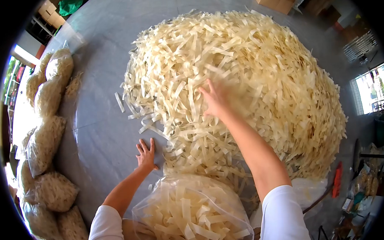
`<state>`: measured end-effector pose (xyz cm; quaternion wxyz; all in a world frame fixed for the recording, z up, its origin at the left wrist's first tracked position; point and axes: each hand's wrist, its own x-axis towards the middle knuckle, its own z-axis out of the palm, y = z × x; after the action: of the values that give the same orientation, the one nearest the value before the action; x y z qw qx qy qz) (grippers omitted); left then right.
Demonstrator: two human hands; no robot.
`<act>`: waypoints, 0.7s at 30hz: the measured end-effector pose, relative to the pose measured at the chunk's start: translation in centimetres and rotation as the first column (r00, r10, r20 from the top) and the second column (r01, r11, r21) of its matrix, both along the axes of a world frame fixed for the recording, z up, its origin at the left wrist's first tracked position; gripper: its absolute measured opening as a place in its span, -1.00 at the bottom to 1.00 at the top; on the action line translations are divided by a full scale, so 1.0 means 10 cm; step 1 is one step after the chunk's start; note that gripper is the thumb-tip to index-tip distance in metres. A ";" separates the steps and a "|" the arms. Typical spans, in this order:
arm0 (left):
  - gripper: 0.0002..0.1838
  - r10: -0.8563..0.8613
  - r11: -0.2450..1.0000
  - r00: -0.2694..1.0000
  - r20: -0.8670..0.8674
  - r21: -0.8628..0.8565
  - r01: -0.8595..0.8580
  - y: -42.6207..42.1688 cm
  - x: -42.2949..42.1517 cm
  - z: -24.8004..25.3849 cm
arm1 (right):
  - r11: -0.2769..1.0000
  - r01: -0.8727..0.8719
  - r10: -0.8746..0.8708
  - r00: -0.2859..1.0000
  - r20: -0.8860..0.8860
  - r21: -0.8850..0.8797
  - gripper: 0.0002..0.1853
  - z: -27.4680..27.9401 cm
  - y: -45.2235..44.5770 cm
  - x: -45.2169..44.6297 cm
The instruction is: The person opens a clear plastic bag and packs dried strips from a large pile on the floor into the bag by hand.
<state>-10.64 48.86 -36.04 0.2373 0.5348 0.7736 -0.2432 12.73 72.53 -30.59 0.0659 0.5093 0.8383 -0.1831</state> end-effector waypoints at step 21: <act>0.47 0.050 0.998 0.998 0.032 0.024 -0.051 0.00 -0.02 -0.06 | 1.000 -0.008 0.009 0.955 -0.295 0.003 -0.33 0.39 -0.42 0.76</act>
<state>-10.82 48.85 -36.69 0.2489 0.5219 0.7860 -0.2190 20.35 68.34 -26.71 -0.0596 0.4729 0.8410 -0.2559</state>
